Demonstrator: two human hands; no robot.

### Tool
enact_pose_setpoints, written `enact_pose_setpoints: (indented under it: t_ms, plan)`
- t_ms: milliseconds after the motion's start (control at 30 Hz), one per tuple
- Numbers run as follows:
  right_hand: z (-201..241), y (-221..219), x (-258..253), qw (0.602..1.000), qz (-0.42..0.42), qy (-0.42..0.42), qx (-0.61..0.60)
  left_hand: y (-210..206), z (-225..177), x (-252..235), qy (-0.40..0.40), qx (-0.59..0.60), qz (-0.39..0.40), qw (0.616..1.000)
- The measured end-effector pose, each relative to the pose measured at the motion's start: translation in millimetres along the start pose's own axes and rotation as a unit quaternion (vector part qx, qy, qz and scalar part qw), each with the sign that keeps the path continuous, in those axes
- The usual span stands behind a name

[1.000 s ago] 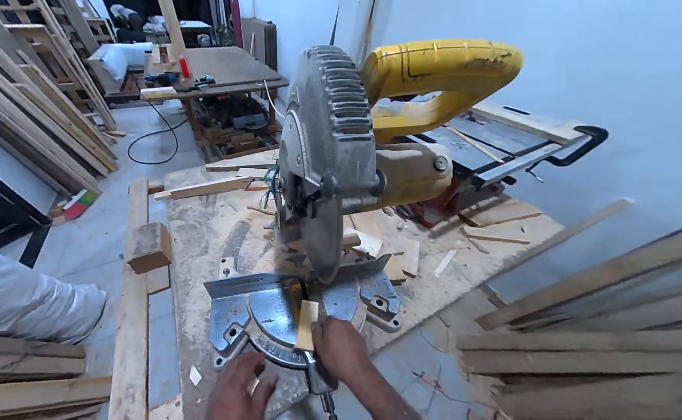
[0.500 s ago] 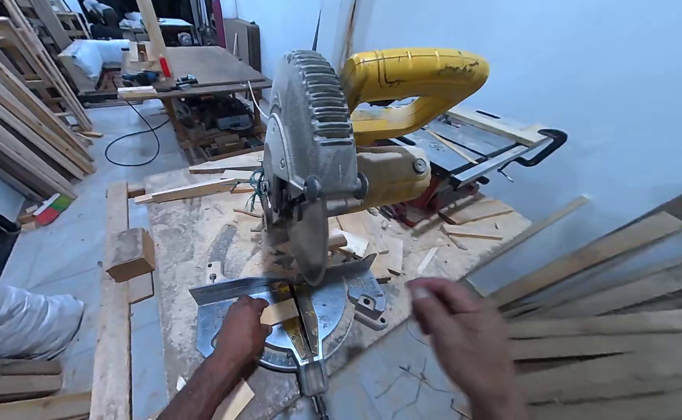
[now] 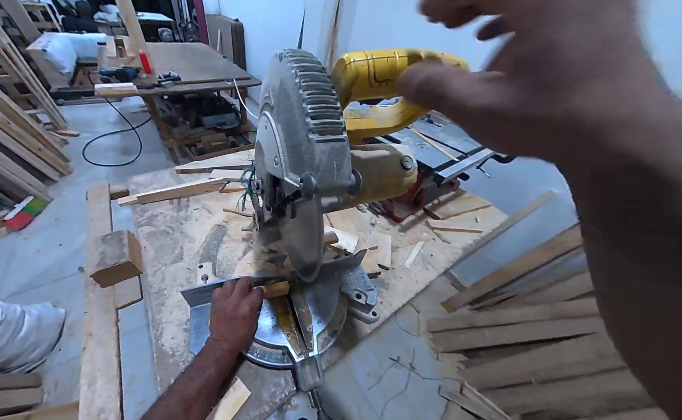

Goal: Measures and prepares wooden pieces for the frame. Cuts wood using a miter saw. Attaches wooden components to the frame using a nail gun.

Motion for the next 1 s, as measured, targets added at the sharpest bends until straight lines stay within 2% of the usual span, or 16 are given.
enact_pose_setpoints:
  t_ms: [100, 200, 300, 400, 467, 567, 700, 1000]
  plan:
    - [-19.4, -44.3, -38.8, 0.987, 0.149, -0.052, 0.034, -0.6, 2.4, -0.1, -0.020, -0.031, -0.081, 0.996]
    - [-21.2, -59.4, -50.1, 0.970, 0.228, -0.084, 0.023, -11.1, 6.9, 1.1, -0.040, -0.005, -0.072, 0.997]
    - [-8.7, -68.3, -33.4, 0.941, 0.318, -0.109, -0.031, -15.2, 9.4, -2.4, -0.056, -0.008, -0.047, 0.997]
    - [4.5, -79.2, 3.6, 0.910, 0.405, -0.078, -0.035, -21.5, 14.3, -0.9, -0.061, 0.023, -0.045, 0.997]
    - [10.3, -81.6, 30.5, 0.917, 0.395, -0.053, -0.016, -22.5, 16.6, 0.7, -0.056, 0.036, -0.054, 0.996]
    - [16.9, -81.5, 63.3, 0.948, 0.315, -0.024, 0.039, -19.4, 15.3, -0.8, -0.057, 0.031, -0.067, 0.996]
    - [23.0, -89.3, 100.9, 0.964, 0.257, -0.012, 0.073, -20.8, 13.5, -6.2, -0.059, 0.021, -0.041, 0.997]
    - [29.4, -92.8, 117.7, 0.972, 0.215, -0.002, 0.092, -26.7, 16.0, -6.8, -0.037, 0.021, -0.049, 0.998]
Point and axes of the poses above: each hand's wrist, its own x-axis away from the middle knuckle, its own y-axis out of the back of the hand, z = x × y, the point moved 8 cm from there along -x, towards the middle knuckle, and after that the axes turned 8 degrees about -x, right-handed, at the moved point
